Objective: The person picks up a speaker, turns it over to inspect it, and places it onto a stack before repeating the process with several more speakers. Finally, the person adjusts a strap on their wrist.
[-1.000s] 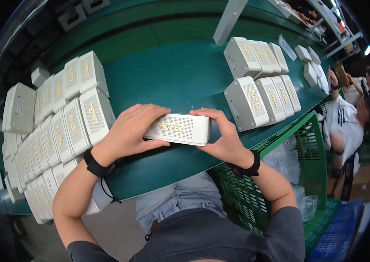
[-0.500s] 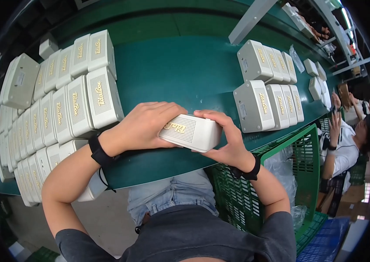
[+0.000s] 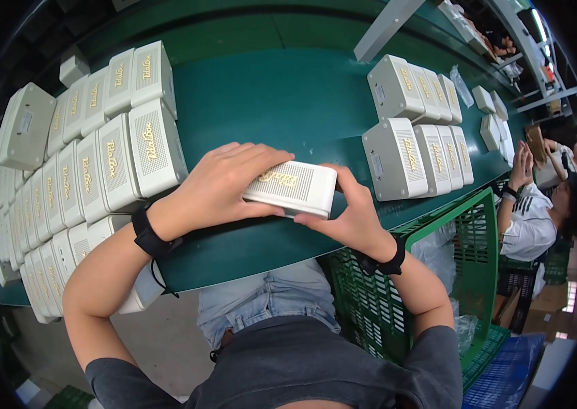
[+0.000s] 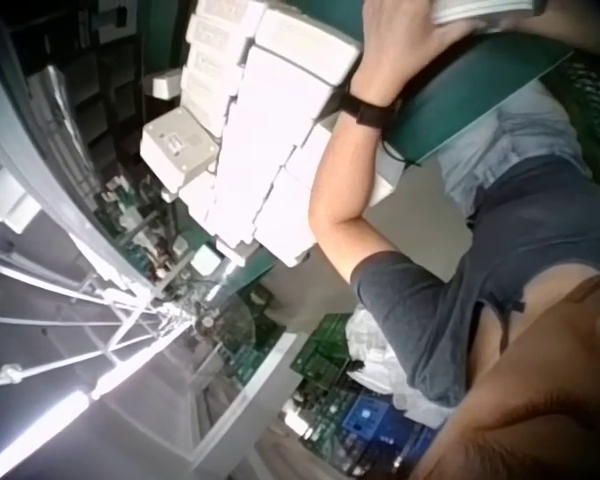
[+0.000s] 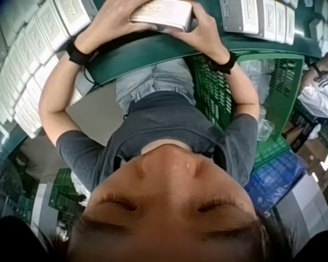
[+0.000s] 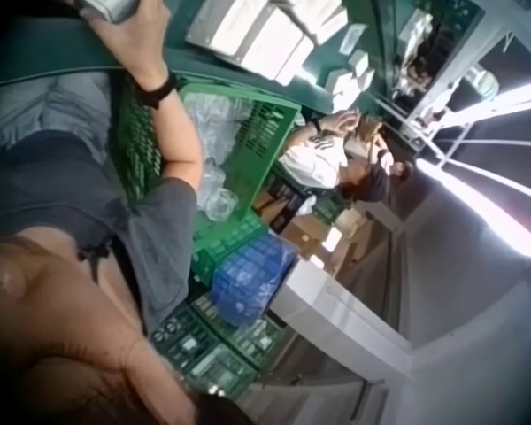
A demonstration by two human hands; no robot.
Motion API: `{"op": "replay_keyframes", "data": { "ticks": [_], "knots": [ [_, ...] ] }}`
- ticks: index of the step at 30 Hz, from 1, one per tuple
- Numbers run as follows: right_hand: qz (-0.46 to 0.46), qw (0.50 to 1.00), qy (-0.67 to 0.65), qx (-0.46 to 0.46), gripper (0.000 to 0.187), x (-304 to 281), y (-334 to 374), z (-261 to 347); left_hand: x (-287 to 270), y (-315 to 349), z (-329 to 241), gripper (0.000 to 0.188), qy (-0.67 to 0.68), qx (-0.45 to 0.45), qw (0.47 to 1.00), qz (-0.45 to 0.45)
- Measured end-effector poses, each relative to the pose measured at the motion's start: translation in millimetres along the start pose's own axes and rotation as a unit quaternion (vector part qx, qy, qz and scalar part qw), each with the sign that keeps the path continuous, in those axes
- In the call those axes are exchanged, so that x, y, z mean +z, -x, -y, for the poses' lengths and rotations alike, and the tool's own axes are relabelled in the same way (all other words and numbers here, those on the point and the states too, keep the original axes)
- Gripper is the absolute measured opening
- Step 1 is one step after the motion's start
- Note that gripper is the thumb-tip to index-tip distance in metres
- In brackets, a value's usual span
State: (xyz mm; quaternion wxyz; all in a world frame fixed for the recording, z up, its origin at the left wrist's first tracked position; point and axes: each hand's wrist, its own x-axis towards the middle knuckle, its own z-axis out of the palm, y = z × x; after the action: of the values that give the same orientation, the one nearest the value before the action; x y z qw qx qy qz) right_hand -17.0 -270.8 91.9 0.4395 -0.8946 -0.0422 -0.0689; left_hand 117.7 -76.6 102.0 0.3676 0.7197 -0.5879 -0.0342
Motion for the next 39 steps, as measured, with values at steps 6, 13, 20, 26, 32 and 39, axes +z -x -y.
{"op": "replay_keyframes", "data": {
  "ticks": [6, 13, 20, 26, 32, 39],
  "knots": [
    [-0.054, 0.924, -0.334, 0.180, 0.058, 0, 1, -5, -3, -1, 9, 0.041, 0.156, -0.146, 0.973, -0.086],
    [-0.044, 0.851, -0.462, 0.245, 0.060, -3, -2, -6, -8, -3, 8, 0.042, 0.363, -0.241, 0.900, -0.028],
    [0.059, 0.659, -0.658, 0.360, 0.060, -2, -4, -18, -6, -3, 8, 0.052, 0.393, -0.198, 0.898, -0.025],
    [0.189, 0.532, -0.736, 0.374, 0.066, -3, -1, -37, -8, -1, 14, 0.056, 0.456, -0.212, 0.864, 0.004],
    [0.150, 0.430, -0.769, 0.449, 0.067, -6, 0, -37, -9, 1, 3, 0.068, 0.398, -0.145, 0.906, -0.007],
    [0.123, 0.690, -0.618, 0.356, 0.065, -7, 0, -21, -10, 6, 8, 0.092, 0.091, 0.058, 0.994, -0.007]
  ]
}}
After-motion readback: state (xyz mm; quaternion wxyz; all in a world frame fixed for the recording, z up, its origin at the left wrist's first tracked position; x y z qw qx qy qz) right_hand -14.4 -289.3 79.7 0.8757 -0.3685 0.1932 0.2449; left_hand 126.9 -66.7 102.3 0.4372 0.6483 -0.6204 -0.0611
